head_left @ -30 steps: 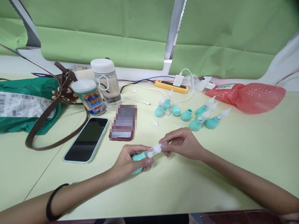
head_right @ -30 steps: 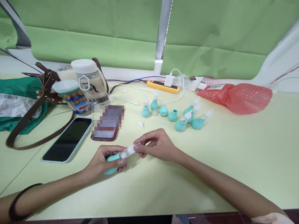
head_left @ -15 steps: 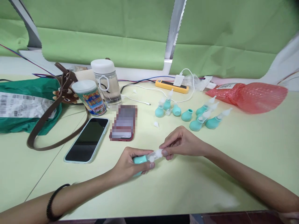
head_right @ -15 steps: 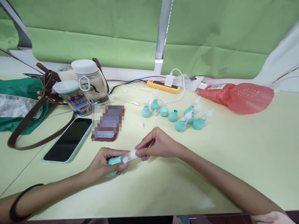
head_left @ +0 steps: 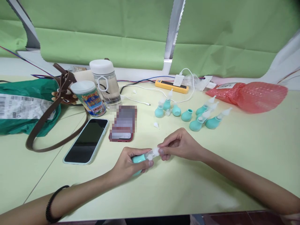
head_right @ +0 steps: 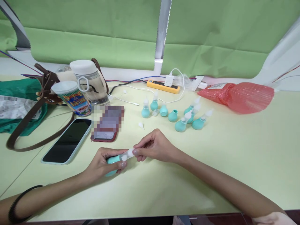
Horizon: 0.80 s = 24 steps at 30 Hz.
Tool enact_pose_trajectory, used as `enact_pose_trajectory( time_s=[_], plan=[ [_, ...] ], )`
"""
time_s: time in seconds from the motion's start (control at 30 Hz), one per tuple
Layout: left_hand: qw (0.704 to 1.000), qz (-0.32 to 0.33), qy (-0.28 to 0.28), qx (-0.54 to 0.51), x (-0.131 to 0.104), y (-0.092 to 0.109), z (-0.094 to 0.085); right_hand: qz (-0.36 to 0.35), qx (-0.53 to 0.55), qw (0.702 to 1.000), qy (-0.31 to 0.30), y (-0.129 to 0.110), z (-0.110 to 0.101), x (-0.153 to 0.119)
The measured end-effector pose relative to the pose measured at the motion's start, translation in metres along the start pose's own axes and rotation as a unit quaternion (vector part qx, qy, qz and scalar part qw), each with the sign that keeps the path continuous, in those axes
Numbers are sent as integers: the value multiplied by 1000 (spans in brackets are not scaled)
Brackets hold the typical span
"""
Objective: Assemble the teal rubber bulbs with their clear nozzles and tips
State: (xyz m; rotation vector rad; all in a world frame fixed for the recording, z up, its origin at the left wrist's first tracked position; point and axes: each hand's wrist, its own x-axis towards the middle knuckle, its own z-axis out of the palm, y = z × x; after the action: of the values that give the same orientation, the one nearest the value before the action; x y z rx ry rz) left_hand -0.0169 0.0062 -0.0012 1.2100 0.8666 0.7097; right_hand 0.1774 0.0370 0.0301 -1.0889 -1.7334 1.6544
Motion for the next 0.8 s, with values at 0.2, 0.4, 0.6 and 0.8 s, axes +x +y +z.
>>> enact_pose_trajectory(
  time_s=[0.2, 0.4, 0.6, 0.8],
  plan=[
    [999, 11, -19, 23, -3, 0, 1, 23, 30, 999, -19, 0, 2, 1],
    [999, 23, -25, 22, -1, -1, 0, 22, 32, 999, -26, 1, 3, 1],
    [999, 43, -14, -24, -2, -1, 1, 10, 22, 1000, 11, -13, 4, 2],
    [981, 89, 64, -163, -3, -9, 0, -135, -154, 970, 134, -75, -16, 29]
  ],
)
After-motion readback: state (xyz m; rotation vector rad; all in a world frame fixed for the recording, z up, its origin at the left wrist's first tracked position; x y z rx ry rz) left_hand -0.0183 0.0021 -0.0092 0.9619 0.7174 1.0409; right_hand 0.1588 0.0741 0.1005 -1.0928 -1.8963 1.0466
